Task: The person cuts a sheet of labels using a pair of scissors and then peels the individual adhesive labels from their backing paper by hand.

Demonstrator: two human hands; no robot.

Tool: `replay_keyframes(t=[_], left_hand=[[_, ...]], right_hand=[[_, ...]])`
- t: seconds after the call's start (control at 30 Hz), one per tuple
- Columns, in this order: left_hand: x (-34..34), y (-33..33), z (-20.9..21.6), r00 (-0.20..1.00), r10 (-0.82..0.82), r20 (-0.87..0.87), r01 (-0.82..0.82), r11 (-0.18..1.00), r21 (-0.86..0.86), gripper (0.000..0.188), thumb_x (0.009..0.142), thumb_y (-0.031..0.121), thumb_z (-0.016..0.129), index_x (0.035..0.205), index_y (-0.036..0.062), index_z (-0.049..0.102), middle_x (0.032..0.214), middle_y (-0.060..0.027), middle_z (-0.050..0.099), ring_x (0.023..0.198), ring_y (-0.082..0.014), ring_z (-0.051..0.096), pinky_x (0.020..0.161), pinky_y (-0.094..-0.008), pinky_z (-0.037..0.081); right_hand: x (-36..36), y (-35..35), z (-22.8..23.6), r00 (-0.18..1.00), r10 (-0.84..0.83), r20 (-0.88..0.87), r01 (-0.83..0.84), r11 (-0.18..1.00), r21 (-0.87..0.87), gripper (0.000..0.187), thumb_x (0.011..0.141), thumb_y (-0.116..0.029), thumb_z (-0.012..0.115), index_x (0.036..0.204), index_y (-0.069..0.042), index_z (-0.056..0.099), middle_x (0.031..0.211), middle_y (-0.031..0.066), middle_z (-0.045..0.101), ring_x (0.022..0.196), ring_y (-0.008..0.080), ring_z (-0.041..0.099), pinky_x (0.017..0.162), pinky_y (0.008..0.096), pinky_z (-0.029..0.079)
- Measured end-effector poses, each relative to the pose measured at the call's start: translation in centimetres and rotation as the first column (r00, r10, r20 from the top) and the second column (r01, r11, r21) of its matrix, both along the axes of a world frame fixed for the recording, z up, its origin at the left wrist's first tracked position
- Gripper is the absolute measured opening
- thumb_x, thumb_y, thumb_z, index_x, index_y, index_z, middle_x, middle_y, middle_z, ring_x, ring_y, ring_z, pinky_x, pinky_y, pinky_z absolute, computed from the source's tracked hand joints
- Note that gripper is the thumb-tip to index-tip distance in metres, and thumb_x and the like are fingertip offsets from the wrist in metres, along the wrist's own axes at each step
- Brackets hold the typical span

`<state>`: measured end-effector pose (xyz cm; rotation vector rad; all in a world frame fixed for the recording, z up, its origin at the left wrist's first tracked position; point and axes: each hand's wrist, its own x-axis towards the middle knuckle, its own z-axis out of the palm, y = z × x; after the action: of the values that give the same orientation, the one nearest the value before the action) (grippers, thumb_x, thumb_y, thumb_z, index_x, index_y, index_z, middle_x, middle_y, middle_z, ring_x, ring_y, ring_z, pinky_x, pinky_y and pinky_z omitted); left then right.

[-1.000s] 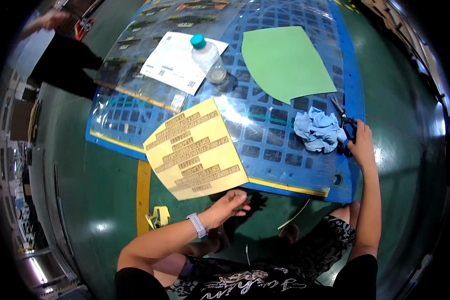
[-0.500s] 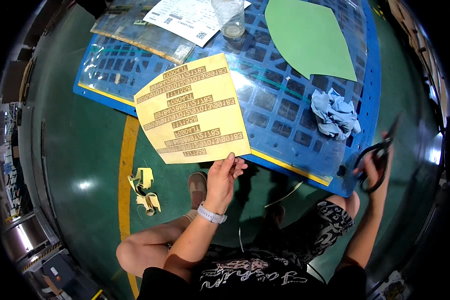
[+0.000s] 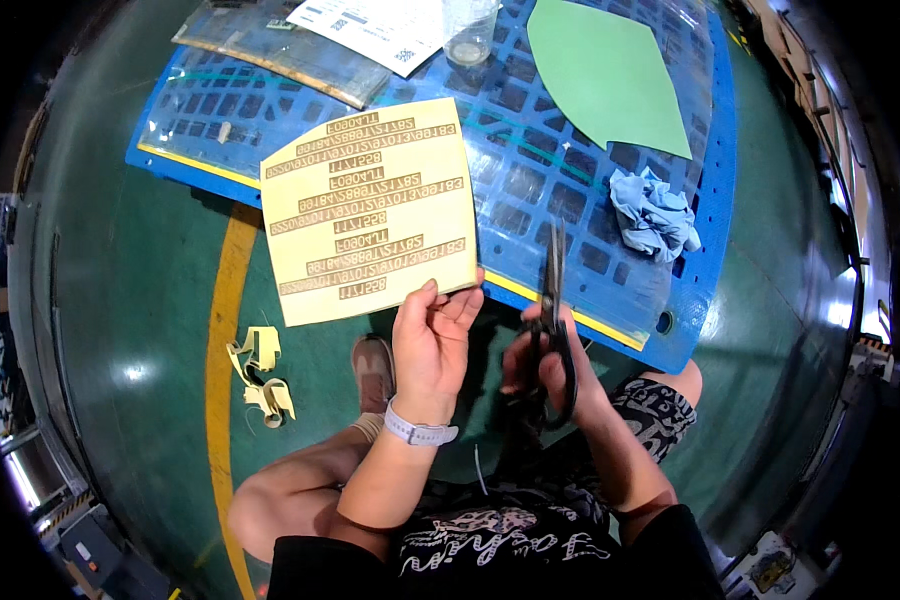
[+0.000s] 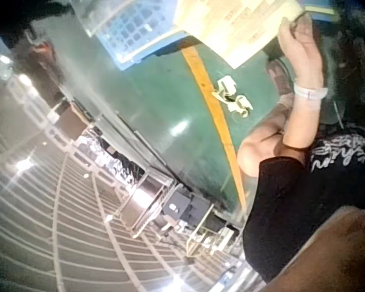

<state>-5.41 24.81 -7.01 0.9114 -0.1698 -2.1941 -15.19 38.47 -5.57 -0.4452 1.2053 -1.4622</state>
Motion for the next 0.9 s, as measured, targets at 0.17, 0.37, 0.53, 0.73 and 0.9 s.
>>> replay_keyframes(t=[0.17, 0.37, 0.53, 0.73, 0.9], left_hand=[[1.0, -2.8, 0.2, 0.882, 0.082, -0.465, 0.032, 0.972, 0.232, 0.024, 0.085, 0.005, 0.048, 0.106, -0.0067, 0.049, 0.104, -0.0160, 0.056, 0.091, -0.0233, 0.062, 0.080, -0.0333, 0.056], [0.6, -3.2, 1.1, 0.754, 0.226, -0.616, 0.034, 0.924, 0.380, 0.025, 0.084, 0.007, 0.047, 0.105, -0.0074, 0.046, 0.098, -0.0129, 0.053, 0.081, -0.0179, 0.060, 0.072, -0.0302, 0.054], [-0.5, -1.9, 1.0, 0.957, -0.045, -0.287, 0.077, 0.992, 0.100, 0.016, 0.081, 0.017, 0.052, 0.082, 0.0019, 0.048, 0.080, -0.0087, 0.051, 0.058, -0.0134, 0.040, 0.055, -0.0253, 0.035], [-0.8, -0.8, -4.3, 0.936, -0.352, -0.015, 0.352, 0.936, -0.008, 0.024, 0.090, 0.027, 0.054, 0.096, 0.0030, 0.055, 0.071, -0.0084, 0.057, 0.046, -0.0108, 0.043, 0.041, -0.0214, 0.031], [-1.3, -0.8, -3.8, 0.885, -0.391, 0.251, 0.428, 0.897, -0.113, 0.027, 0.089, 0.025, 0.062, 0.101, 0.0008, 0.055, 0.068, -0.0084, 0.058, 0.045, -0.0072, 0.043, 0.039, -0.0183, 0.030]], right_hand=[[-0.2, -3.8, 1.7, 1.000, -0.011, 0.007, 0.011, 1.000, -0.011, 0.070, 0.084, -0.049, 0.060, 0.126, -0.003, 0.029, 0.085, 0.0032, 0.051, 0.077, 0.0126, 0.051, 0.066, 0.0267, 0.044], [0.7, -4.5, 2.2, 0.999, 0.038, -0.038, -0.034, 0.995, 0.091, 0.066, 0.084, -0.053, 0.059, 0.124, -0.007, 0.034, 0.084, 0.0040, 0.047, 0.076, 0.0121, 0.050, 0.066, 0.0267, 0.044], [0.6, -2.3, 1.6, 0.997, 0.066, -0.042, -0.061, 0.991, 0.123, 0.061, 0.088, -0.052, 0.053, 0.124, -0.007, 0.034, 0.086, 0.0043, 0.048, 0.076, 0.0123, 0.051, 0.066, 0.0270, 0.045], [1.1, 1.4, 0.5, 0.962, 0.228, -0.147, -0.183, 0.946, 0.267, 0.064, 0.089, -0.061, 0.041, 0.126, -0.009, 0.033, 0.089, 0.0039, 0.051, 0.083, 0.0142, 0.051, 0.070, 0.0284, 0.047], [1.6, 0.6, 0.2, 0.960, 0.221, -0.174, -0.145, 0.918, 0.368, 0.066, 0.085, -0.065, 0.043, 0.123, -0.011, 0.039, 0.087, 0.0045, 0.050, 0.081, 0.0146, 0.051, 0.066, 0.0287, 0.046]])
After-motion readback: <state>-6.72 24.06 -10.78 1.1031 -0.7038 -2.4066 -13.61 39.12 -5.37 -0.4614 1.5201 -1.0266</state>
